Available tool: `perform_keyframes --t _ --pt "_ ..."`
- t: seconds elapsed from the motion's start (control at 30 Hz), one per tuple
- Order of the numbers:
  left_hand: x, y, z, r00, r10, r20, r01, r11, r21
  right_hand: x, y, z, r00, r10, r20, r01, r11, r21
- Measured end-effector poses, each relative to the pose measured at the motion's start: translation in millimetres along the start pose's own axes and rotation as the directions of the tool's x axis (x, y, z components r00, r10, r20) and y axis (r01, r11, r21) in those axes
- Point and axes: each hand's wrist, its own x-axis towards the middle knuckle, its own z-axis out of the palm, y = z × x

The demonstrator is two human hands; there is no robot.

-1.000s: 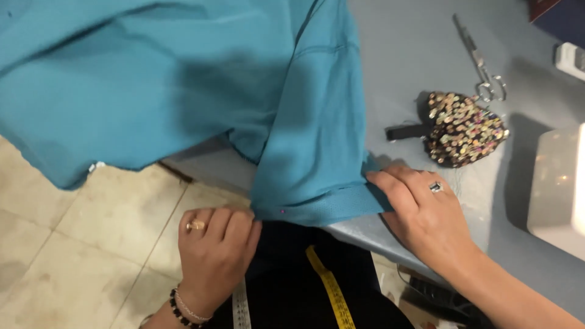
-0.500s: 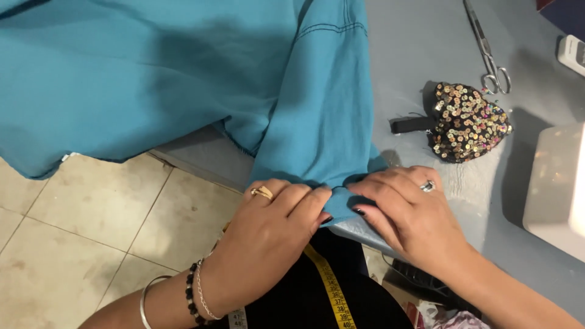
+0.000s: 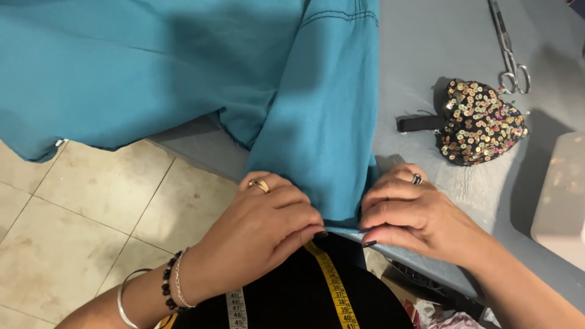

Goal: The person is folding the hem of a blue garment and securing it with pins from a pincushion.

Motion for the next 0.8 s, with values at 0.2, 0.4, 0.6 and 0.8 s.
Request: perform_keyframes --t 0.2,0.4,0.6,0.8 --pt "-1.7 0.2 -6.0 0.999 0.029 0.015 -0.03 0.998 0.05 -7.2 6.0 6.4 0.998 0.057 0.002 -0.057 0.987 -0.153" --pt "-1.5 0.7 -7.5 0.999 0.023 0.022 -0.026 0.988 0.15 -3.6 3.7 8.3 0.997 0.051 -0.056 -0.055 0.995 -0.079" --pt "-4.8 -1.7 -2.5 0.999 0.006 -0.053 0.015 0.922 0.387 -12.8 8.8 15.1 0.986 0.14 -0.086 -0.147 0.987 -0.072" --pt "-7.5 -3.1 -3.3 0.997 -0.028 -0.078 0.054 0.932 0.359 -13.6 7.3 20.6 0.979 0.161 -0.124 -0.179 0.973 -0.145"
